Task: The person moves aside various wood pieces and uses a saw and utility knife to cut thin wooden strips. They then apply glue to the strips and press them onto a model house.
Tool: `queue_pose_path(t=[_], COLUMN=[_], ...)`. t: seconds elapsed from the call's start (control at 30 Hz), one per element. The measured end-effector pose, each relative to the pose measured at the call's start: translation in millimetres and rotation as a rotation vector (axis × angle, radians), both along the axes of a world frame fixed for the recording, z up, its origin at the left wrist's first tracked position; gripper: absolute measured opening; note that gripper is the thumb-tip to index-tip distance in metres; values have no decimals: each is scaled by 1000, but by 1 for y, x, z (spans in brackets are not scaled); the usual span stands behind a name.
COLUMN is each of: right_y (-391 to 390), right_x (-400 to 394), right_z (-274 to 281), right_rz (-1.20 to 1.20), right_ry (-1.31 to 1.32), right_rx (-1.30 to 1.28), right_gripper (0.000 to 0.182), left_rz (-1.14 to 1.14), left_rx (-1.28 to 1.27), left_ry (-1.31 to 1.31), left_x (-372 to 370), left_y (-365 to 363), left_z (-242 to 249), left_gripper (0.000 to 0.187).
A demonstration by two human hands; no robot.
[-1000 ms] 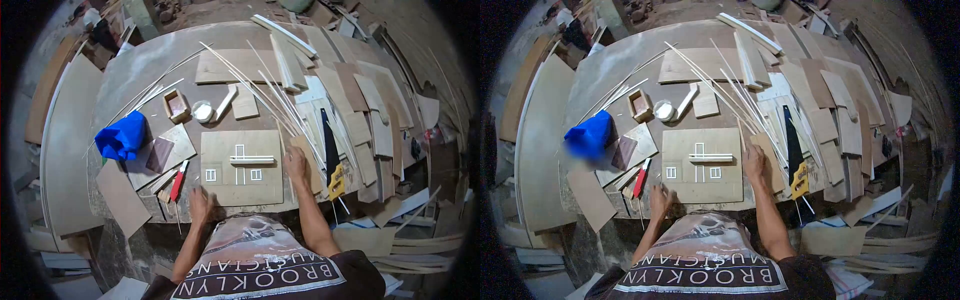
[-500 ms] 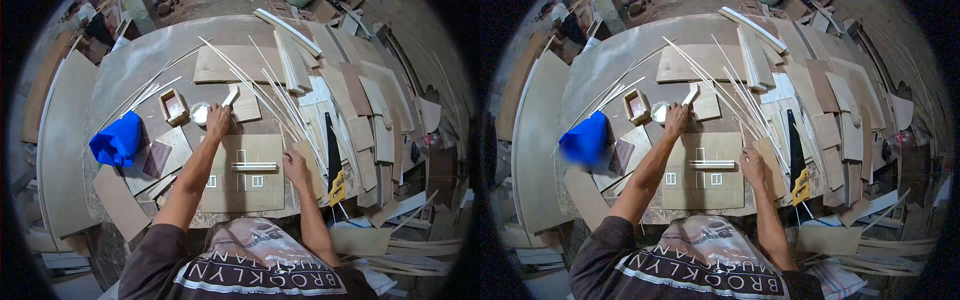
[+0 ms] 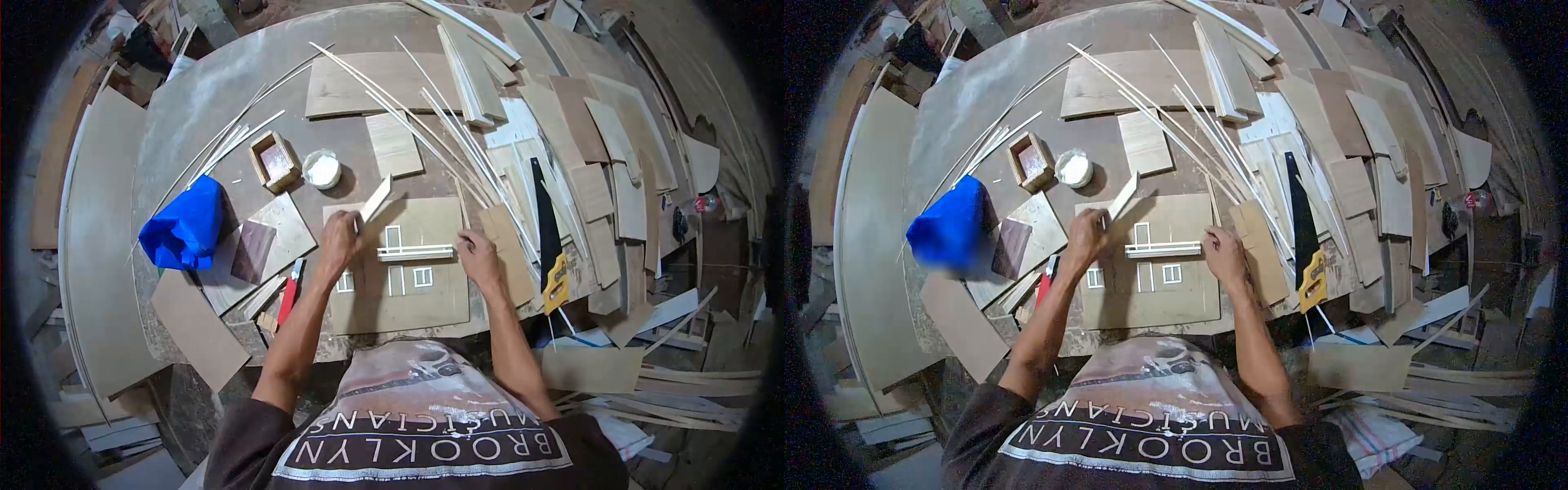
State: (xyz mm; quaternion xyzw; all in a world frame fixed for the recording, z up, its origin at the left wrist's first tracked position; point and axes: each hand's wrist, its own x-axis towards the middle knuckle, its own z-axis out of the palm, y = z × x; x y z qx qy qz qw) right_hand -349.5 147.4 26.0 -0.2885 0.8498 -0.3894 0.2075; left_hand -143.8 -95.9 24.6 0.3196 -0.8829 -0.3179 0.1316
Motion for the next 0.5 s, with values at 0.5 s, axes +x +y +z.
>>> queue_pose_path(t=[0.5], right_y=[-147], right_x=[-22], right_z=[-58], right_rz=[536], right_ry=[99], right_rx=[-92], right_gripper=[37], left_rz=[-1], left_rx=[77], left_ry=[45], left_x=[26], left_y=[16], left_z=[-42], left_gripper=[29])
